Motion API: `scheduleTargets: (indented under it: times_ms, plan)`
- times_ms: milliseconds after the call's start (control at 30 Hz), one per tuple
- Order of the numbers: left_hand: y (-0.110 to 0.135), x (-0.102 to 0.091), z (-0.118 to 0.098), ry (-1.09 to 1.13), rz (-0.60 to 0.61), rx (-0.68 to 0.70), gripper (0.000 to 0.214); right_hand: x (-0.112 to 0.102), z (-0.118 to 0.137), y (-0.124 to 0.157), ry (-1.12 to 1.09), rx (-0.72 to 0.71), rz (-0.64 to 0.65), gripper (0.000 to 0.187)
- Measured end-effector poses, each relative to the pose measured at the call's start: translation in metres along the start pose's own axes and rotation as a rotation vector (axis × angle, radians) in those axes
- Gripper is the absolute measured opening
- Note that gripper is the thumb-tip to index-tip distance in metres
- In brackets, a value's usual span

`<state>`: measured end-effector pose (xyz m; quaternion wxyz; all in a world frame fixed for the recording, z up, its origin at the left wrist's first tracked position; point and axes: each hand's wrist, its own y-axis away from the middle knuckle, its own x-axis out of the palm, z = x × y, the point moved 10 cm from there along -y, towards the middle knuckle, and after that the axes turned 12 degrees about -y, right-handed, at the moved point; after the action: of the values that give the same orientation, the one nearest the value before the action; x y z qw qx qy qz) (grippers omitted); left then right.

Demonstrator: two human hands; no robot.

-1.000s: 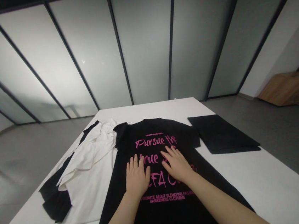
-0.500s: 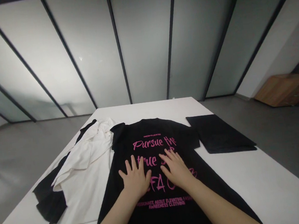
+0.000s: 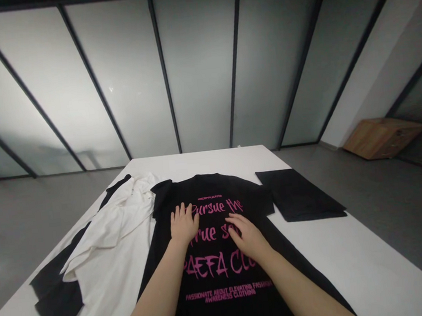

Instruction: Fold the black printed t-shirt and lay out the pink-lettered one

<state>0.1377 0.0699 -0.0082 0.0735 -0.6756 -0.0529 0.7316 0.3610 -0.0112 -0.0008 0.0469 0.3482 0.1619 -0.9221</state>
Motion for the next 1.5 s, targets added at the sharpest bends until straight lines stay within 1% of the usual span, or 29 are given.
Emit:
scheduleTargets:
  times_ms: [100, 200, 300, 400, 600, 733, 833, 900, 967, 1000, 1067, 1100, 1133, 1167, 1233, 1267, 1333, 1400, 1433, 1500]
  plan:
    - [0.013, 0.0, 0.002, -0.003, -0.029, 0.016, 0.058, 0.005, -0.003, 0.003, 0.097, 0.063, 0.029, 0.05]
    - [0.022, -0.004, 0.006, 0.007, -0.029, -0.017, 0.058, 0.017, -0.004, 0.01, 0.197, 0.121, 0.12, 0.059]
    - [0.033, -0.007, 0.009, 0.005, -0.022, -0.057, 0.059, 0.025, 0.0, 0.02, 0.26, 0.141, 0.206, 0.064]
    - [0.047, -0.01, 0.01, 0.001, -0.026, -0.059, 0.058, 0.027, 0.003, 0.03, 0.287, 0.151, 0.236, 0.067]
    - [0.07, -0.009, 0.01, -0.027, -0.041, -0.05, 0.058, 0.028, 0.002, 0.047, 0.29, 0.165, 0.252, 0.067]
    - [0.079, -0.007, 0.008, -0.027, -0.051, -0.037, 0.059, 0.028, 0.002, 0.055, 0.255, 0.134, 0.214, 0.067]
    - [0.082, -0.004, 0.007, -0.023, -0.019, -0.042, 0.063, 0.028, 0.001, 0.054, 0.19, 0.121, 0.175, 0.066]
    - [0.08, -0.003, 0.007, -0.023, 0.015, -0.048, 0.065, 0.025, -0.002, 0.047, 0.121, 0.14, 0.143, 0.063]
    - [0.073, -0.006, 0.01, -0.018, 0.041, -0.065, 0.066, 0.011, -0.006, 0.03, 0.021, 0.145, 0.083, 0.055]
    - [0.067, -0.009, 0.015, -0.01, 0.047, -0.08, 0.065, -0.001, -0.009, 0.019, -0.033, 0.136, 0.041, 0.051]
    - [0.05, -0.021, 0.029, 0.019, 0.019, -0.118, 0.062, -0.035, -0.017, -0.009, -0.101, 0.096, -0.071, 0.043]
    - [0.039, -0.029, 0.04, 0.039, -0.013, -0.137, 0.06, -0.056, -0.024, -0.023, -0.096, 0.091, -0.127, 0.042]
    - [0.026, -0.039, 0.052, 0.064, -0.07, -0.153, 0.056, -0.077, -0.037, -0.035, -0.065, 0.128, -0.188, 0.041]
    - [0.013, -0.047, 0.065, 0.088, -0.117, -0.172, 0.053, -0.097, -0.051, -0.047, -0.005, 0.187, -0.22, 0.041]
    - [-0.013, -0.053, 0.1, 0.117, -0.156, -0.274, 0.053, -0.13, -0.081, -0.062, 0.168, 0.34, -0.264, 0.043]
    - [-0.025, -0.052, 0.119, 0.122, -0.149, -0.34, 0.054, -0.143, -0.093, -0.066, 0.207, 0.393, -0.288, 0.045]
    - [-0.045, -0.043, 0.149, 0.115, -0.101, -0.431, 0.057, -0.158, -0.116, -0.067, 0.319, 0.54, -0.298, 0.05]
    - [-0.06, -0.032, 0.169, 0.111, -0.035, -0.463, 0.057, -0.16, -0.132, -0.064, 0.368, 0.634, -0.296, 0.052]
    - [-0.066, -0.027, 0.175, 0.112, -0.011, -0.458, 0.056, -0.158, -0.137, -0.063, 0.35, 0.644, -0.302, 0.049]
    - [-0.075, -0.02, 0.18, 0.12, 0.011, -0.429, 0.049, -0.152, -0.139, -0.067, 0.249, 0.598, -0.329, 0.039]
